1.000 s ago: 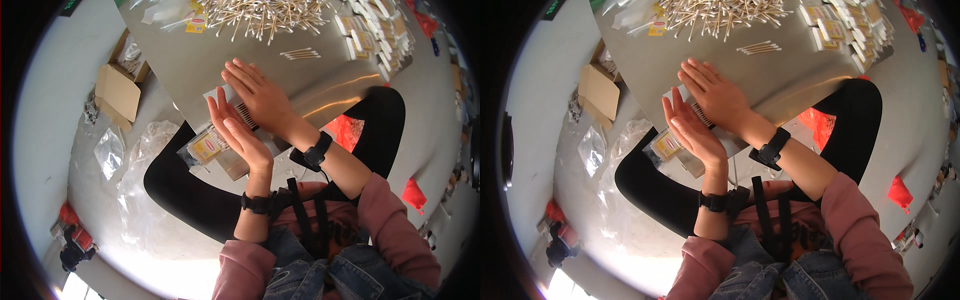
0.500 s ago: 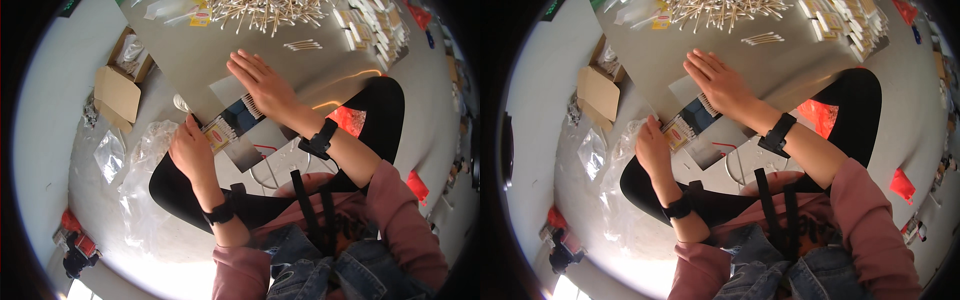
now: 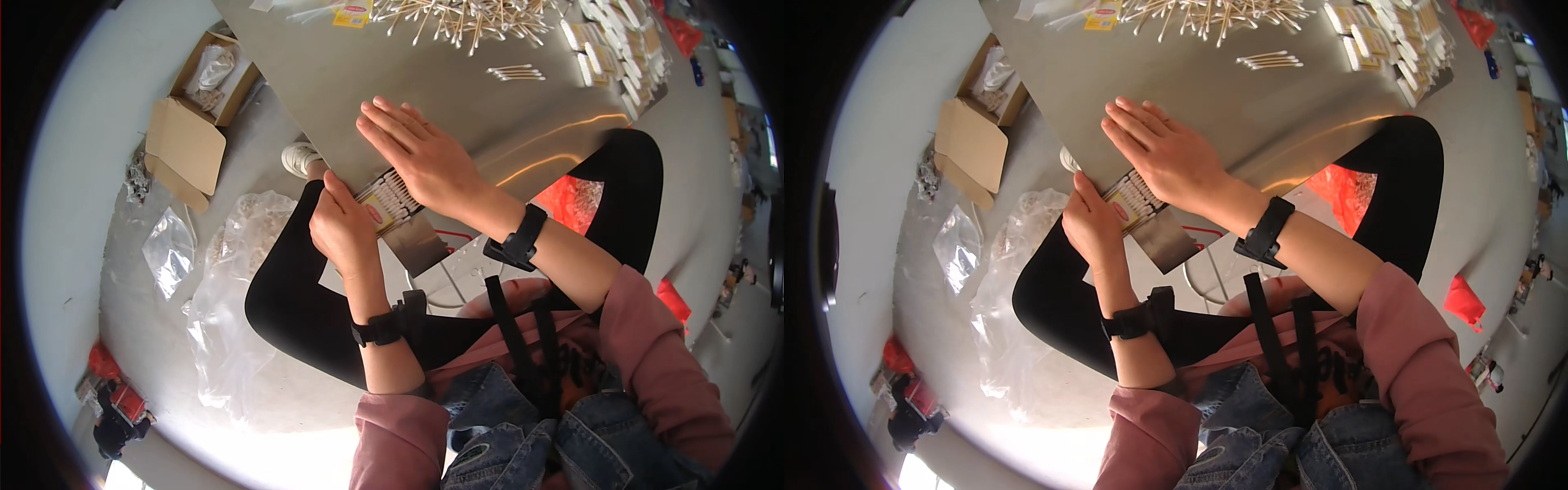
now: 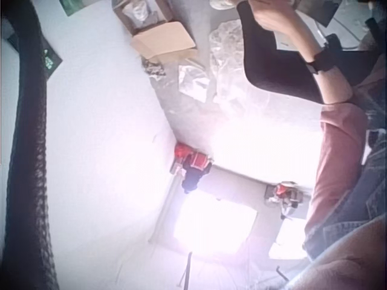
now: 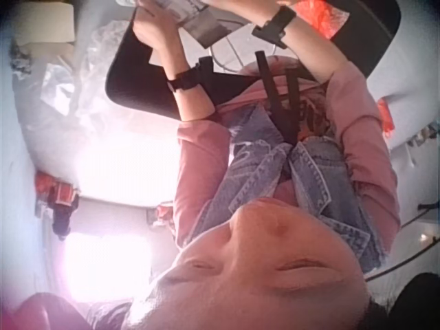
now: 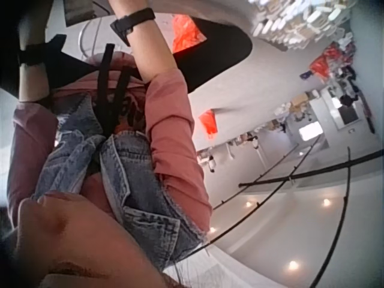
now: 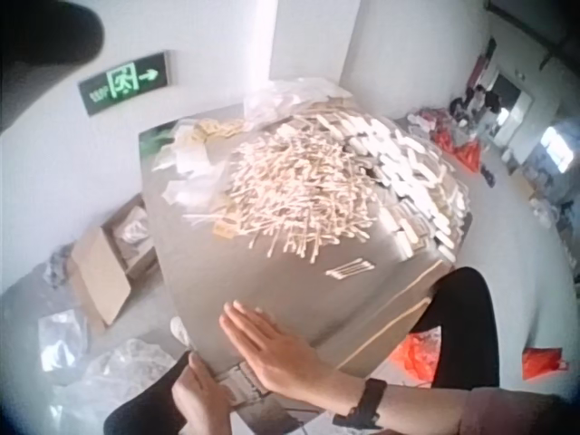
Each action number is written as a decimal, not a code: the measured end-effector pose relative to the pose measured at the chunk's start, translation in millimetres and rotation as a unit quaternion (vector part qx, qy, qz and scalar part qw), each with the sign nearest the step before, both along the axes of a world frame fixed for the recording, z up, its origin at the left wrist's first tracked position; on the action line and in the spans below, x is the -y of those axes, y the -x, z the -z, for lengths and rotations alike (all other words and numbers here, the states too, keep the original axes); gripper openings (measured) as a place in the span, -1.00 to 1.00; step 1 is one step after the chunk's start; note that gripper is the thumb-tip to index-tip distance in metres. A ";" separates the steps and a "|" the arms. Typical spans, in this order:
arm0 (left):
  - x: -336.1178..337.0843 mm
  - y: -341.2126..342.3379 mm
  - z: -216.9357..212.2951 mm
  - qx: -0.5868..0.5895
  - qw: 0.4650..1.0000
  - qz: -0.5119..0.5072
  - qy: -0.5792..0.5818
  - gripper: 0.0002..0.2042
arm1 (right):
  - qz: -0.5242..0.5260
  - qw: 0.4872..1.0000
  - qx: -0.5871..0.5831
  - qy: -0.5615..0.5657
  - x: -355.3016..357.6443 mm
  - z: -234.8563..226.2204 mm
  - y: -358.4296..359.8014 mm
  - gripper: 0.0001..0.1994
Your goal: Packaging cotton swabs into small plastic bags and sealing them.
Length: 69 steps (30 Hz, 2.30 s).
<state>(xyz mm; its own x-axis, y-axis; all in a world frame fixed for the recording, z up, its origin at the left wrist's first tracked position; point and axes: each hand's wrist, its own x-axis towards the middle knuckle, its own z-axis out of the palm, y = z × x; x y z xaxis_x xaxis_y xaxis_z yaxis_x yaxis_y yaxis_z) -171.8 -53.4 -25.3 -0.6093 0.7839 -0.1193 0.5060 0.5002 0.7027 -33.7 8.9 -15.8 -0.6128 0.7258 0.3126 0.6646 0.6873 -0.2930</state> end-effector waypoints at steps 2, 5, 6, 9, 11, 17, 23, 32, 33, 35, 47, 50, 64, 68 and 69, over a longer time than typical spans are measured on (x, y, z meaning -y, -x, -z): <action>0.1 0.2 1.5 0.013 1.000 -0.002 -0.012 -0.52 | 0.000 1.000 0.003 0.003 1.0 -0.4 2.6 -0.55; 0.8 2.2 2.7 0.034 0.999 -0.002 -0.023 -0.50 | -0.002 1.000 0.000 0.009 2.5 -2.0 5.0 -0.56; 1.2 2.1 3.0 0.046 0.999 0.000 -0.021 -0.48 | -0.002 1.000 0.001 0.008 3.2 -1.7 6.1 -0.56; -0.3 -2.1 0.2 0.007 1.000 0.002 -0.028 -0.53 | -0.003 0.999 -0.011 0.042 5.0 -0.4 6.5 -0.50; -1.0 -2.5 -1.1 -0.001 1.000 0.007 -0.023 -0.53 | -0.002 0.999 -0.018 0.044 5.1 0.4 7.4 -0.51; -1.0 -0.8 -4.1 -0.028 0.998 0.018 -0.049 -0.53 | -0.001 1.000 -0.007 0.023 6.2 0.1 10.6 -0.56; -1.5 1.6 -4.3 0.020 0.999 0.013 -0.028 -0.52 | -0.002 1.000 -0.003 0.014 5.9 0.9 10.6 -0.55; -0.8 4.3 7.3 0.089 0.992 0.014 -0.091 -0.52 | -0.001 1.000 -0.001 0.001 5.2 1.8 9.6 -0.56; -0.8 4.3 6.4 0.093 0.991 0.011 -0.093 -0.52 | -0.002 1.000 -0.001 0.001 5.4 1.6 10.1 -0.56; -1.0 3.9 4.4 0.089 0.992 0.010 -0.087 -0.52 | -0.004 1.000 -0.005 0.008 5.3 0.1 10.7 -0.56; -2.0 -3.6 -0.8 -0.054 0.998 0.015 -0.030 -0.52 | -0.002 0.998 -0.029 0.062 9.3 -1.0 16.7 -0.53; -1.1 -3.4 -1.1 -0.088 0.995 0.017 -0.032 -0.53 | -0.014 0.997 -0.026 0.074 11.3 -2.2 19.6 -0.52; 3.9 -4.9 -0.3 -0.096 0.995 0.034 -0.024 -0.66 | -0.042 0.957 -0.207 0.199 30.1 -1.6 47.6 -0.51; 3.3 -2.2 -7.2 -0.088 0.994 0.052 0.027 -0.62 | -0.075 0.910 -0.322 0.252 34.0 -3.2 58.0 -0.53; 2.6 0.1 -7.0 -0.085 0.995 0.033 0.045 -0.60 | -0.065 0.890 -0.365 0.266 32.2 -2.2 55.8 -0.57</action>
<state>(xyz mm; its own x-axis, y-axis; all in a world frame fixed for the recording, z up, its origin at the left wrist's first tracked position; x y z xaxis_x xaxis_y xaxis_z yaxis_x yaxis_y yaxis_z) -171.9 -56.0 -18.3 -0.5737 0.8141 -0.0906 0.6475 0.5184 0.5585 -89.6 -23.3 -13.6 -0.4761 0.8285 0.2949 0.0891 0.3790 -0.9211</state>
